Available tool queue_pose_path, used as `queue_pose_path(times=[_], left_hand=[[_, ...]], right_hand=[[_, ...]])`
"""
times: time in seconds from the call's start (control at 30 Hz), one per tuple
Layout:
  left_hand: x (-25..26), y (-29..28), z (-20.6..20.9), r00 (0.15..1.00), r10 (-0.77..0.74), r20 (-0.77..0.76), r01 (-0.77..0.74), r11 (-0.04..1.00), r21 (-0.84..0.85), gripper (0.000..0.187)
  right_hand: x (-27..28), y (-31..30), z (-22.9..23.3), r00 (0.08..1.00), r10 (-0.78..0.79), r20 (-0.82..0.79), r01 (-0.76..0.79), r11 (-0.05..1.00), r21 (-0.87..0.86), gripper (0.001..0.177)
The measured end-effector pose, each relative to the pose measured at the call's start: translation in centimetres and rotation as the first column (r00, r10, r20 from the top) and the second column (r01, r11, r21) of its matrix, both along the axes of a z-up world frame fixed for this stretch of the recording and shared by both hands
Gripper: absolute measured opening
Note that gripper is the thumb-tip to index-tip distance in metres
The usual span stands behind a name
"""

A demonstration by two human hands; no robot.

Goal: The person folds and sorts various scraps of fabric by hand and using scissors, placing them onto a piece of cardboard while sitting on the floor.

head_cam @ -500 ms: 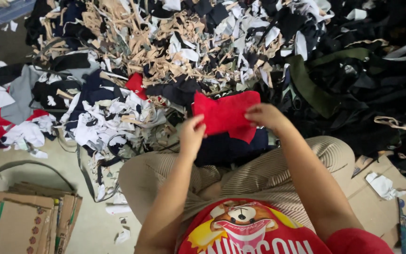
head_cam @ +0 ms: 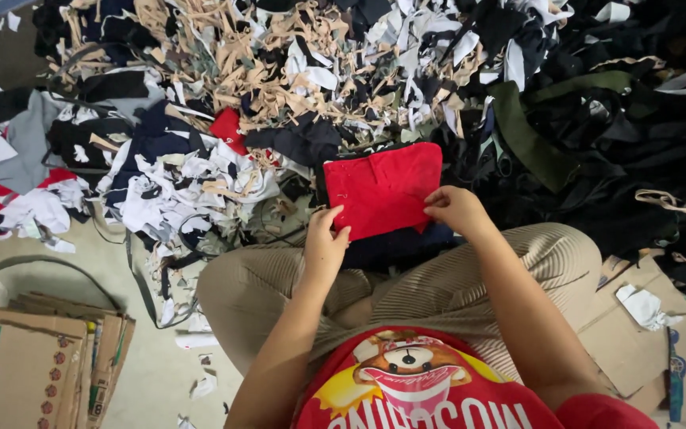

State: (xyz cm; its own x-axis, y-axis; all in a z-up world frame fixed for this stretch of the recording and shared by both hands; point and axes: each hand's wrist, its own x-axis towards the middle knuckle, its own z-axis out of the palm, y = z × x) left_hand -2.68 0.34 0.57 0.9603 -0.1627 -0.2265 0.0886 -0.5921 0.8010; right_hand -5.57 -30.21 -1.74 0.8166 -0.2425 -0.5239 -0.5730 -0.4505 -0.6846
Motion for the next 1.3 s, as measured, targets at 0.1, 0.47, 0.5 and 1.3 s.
queue_pose_path(times=[0.1,0.47,0.5,1.3], left_hand=[[-0.3,0.4,0.0,1.0,-0.022,-0.015,0.022,1.0,0.009,0.048],[0.1,-1.1,1.8,0.923,-0.108,0.368,0.039,0.981,0.189,0.039],[0.3,-1.6,0.7,0.83,-0.143,0.54,0.07,0.986,0.153,0.036],[1.6,-3.1,-6.6,0.665,-0.487,0.566,0.138,0.825,0.549,0.064]], right_hand=[[-0.4,0.5,3.2,0.994,0.103,-0.043,-0.109,0.975,-0.192,0.03],[-0.4,4.8,1.9,0.91,0.284,0.301,-0.006,0.737,-0.676,0.033],[-0.3,6.1,2.1,0.817,0.348,0.46,0.065,0.737,-0.673,0.03],[-0.9,12.6,-3.8,0.844,0.441,0.305,0.011,0.554,-0.832,0.069]])
